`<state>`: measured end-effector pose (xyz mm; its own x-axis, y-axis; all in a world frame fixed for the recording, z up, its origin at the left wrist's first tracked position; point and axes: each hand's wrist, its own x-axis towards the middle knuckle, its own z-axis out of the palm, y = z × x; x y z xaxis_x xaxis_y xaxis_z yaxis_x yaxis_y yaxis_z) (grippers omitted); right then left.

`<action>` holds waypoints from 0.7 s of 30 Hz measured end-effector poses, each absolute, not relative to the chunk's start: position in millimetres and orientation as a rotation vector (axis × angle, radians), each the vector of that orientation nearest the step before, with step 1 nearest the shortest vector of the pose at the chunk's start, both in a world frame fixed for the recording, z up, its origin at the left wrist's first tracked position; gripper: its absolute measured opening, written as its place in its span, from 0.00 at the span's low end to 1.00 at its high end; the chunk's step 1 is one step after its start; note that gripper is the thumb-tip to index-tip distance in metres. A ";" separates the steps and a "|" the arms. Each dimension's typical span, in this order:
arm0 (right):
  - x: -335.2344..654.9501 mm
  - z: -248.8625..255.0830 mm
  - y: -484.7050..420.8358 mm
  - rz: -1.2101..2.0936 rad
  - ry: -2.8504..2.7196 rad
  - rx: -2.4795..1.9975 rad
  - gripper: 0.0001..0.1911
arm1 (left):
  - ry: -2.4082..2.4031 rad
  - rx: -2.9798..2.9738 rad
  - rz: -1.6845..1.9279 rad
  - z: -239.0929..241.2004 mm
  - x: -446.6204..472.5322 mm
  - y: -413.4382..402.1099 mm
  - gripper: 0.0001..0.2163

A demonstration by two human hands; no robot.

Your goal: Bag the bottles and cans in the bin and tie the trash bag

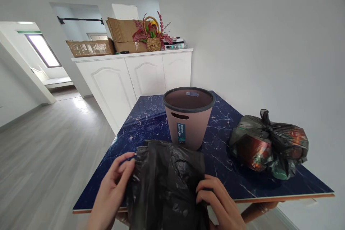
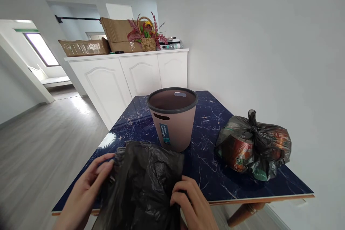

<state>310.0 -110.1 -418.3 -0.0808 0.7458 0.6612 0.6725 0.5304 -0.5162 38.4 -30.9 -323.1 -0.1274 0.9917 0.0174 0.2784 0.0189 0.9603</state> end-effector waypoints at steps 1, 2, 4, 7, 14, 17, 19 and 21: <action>314.1 -419.4 -107.5 0.076 -1.803 -1.211 0.04 | 1.569 1.323 1.232 -318.8 35.8 -31.2 0.35; 317.7 -419.8 -105.3 0.062 -1.809 -1.241 0.07 | 1.617 1.297 1.298 -314.2 33.9 -32.5 0.36; 322.8 -417.5 -102.0 0.048 -1.800 -1.288 0.14 | 1.700 1.268 1.395 -304.4 32.8 -37.4 0.37; 328.1 -402.7 -98.6 0.039 -1.753 -1.338 0.20 | 1.784 1.305 1.478 -289.6 35.3 -47.0 0.33; 319.9 -330.8 -100.7 0.357 -1.554 -1.227 0.08 | 1.685 1.462 1.512 -254.0 42.1 -59.3 0.27; 295.8 -312.2 -106.6 0.649 -1.595 -1.120 0.11 | 1.523 1.765 1.326 -242.4 51.0 -64.6 0.20; 281.8 -305.4 -106.4 0.730 -1.633 -1.131 0.14 | 1.423 1.980 1.244 -238.7 58.5 -68.2 0.15; 275.8 -299.6 -102.4 0.753 -1.671 -1.132 0.08 | 1.369 2.153 1.240 -237.8 64.0 -69.3 0.10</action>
